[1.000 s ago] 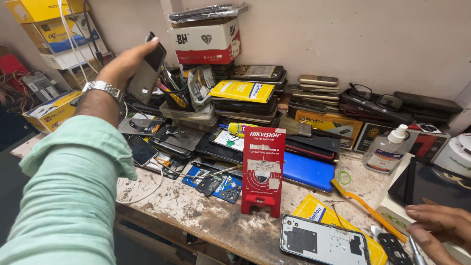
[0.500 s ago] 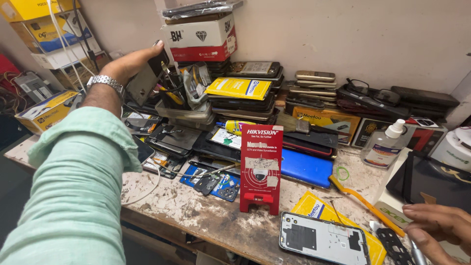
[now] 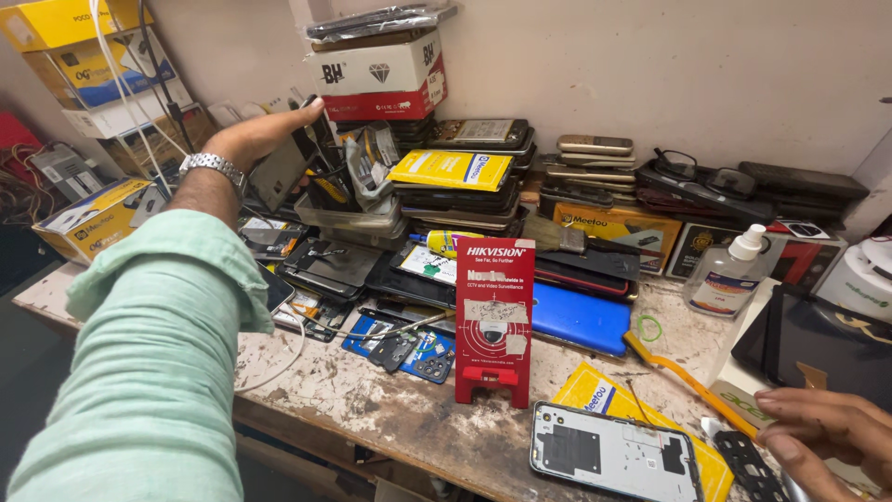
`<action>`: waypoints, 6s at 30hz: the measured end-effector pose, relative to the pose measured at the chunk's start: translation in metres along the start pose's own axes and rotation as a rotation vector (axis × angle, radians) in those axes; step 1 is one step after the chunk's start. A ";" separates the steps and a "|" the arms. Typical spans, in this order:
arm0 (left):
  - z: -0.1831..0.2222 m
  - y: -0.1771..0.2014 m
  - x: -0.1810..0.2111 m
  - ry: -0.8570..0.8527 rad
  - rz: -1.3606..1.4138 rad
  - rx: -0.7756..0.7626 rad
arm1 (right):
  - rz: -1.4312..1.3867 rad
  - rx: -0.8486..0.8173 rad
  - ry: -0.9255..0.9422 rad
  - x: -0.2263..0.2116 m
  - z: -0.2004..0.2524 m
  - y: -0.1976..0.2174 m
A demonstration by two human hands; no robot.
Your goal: The person cleans the interior of a disassembled smartphone using a yellow plastic tool and tweezers. They scrape adhesive residue from the phone's frame and battery area, then use tweezers to remove small debris from the internal components.
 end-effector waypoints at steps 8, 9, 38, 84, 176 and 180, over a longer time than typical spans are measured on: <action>0.001 -0.001 -0.001 0.075 0.066 0.035 | -0.005 0.010 -0.015 0.010 0.009 -0.001; 0.007 0.000 0.001 0.169 0.190 -0.026 | -0.005 0.005 -0.016 0.011 0.009 -0.001; 0.067 0.023 0.054 0.074 0.226 -0.042 | -0.066 0.075 -0.046 0.018 0.014 -0.006; 0.311 -0.332 0.081 0.159 0.959 -1.406 | -0.318 -0.150 -0.535 -0.163 -0.018 0.018; 0.317 -0.399 0.031 0.470 1.411 -1.486 | -0.058 0.136 0.001 -0.168 -0.053 -0.060; 0.319 -0.399 0.032 0.458 1.422 -1.489 | -0.053 0.150 0.000 -0.166 -0.050 -0.060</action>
Point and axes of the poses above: each hand's wrist, its own z-axis away from the middle knuckle, its own y-axis out of the back of the hand, x = y × z, the point moved 1 cm from there along -z, towards the middle knuckle, and after that the axes turned 12 degrees about y, right-handed, at the moved point
